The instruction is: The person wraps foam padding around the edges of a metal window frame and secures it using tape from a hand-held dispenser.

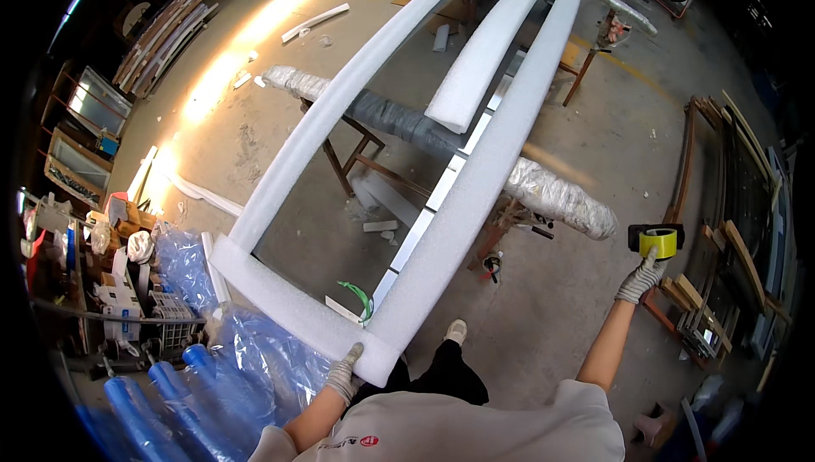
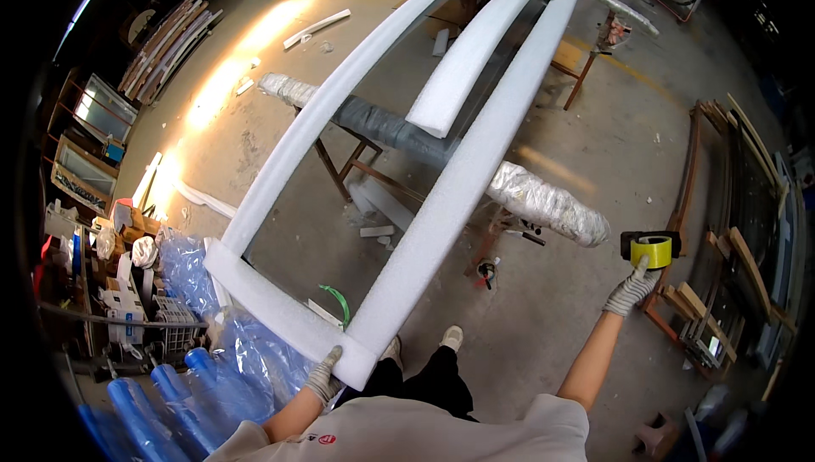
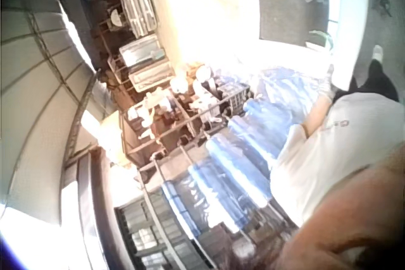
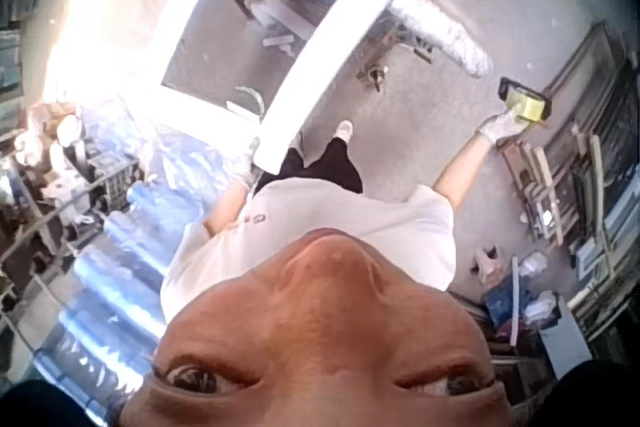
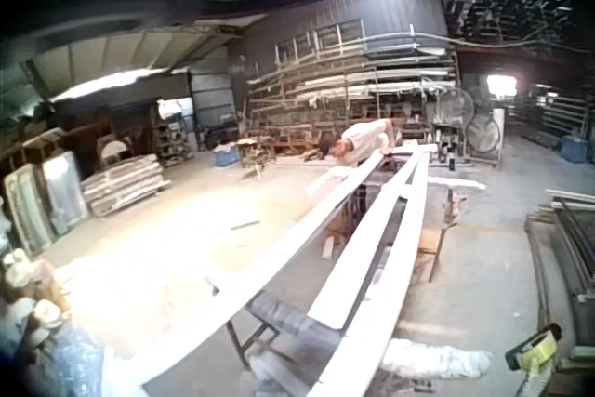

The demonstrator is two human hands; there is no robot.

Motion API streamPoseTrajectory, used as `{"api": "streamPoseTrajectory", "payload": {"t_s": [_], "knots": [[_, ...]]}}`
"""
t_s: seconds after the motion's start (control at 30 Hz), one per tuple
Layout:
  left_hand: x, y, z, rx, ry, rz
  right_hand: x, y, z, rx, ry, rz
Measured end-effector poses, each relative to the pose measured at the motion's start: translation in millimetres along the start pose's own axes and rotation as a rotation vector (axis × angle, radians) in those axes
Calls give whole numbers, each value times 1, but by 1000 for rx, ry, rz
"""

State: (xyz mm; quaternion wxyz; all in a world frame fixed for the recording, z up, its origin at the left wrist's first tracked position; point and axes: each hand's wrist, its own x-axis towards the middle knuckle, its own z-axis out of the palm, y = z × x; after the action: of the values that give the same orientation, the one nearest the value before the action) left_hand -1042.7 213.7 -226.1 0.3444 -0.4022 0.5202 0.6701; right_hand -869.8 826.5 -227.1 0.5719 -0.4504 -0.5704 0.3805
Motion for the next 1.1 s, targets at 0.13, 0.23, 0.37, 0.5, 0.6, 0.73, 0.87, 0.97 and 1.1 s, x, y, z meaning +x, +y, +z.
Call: {"api": "streamPoseTrajectory", "payload": {"t_s": [0.13,0.23,0.37,0.5,0.6,0.73,0.87,0.97,1.1], "knots": [[2,6,-4,229,23,-88,-40,-178,8,905,-477,-38],[34,0,-30,327,-146,-120,-82,-221,15,1368,-676,357],[31,24,-47,810,-159,-151,-158,-204,37,1156,-616,845],[-33,83,-26,1674,-418,261,-267,-245,28,672,-1226,884],[-73,87,-8,1113,-601,174,-305,-250,10,152,-1758,578],[-110,80,27,505,-916,158,-323,-276,22,-198,-1934,693],[-103,65,23,500,-879,101,-329,-256,10,-257,-1921,654],[-76,53,16,488,-780,108,-340,-231,1,-271,-1976,572],[-40,60,10,837,-370,755,-335,-206,3,-379,-1929,656]]}}
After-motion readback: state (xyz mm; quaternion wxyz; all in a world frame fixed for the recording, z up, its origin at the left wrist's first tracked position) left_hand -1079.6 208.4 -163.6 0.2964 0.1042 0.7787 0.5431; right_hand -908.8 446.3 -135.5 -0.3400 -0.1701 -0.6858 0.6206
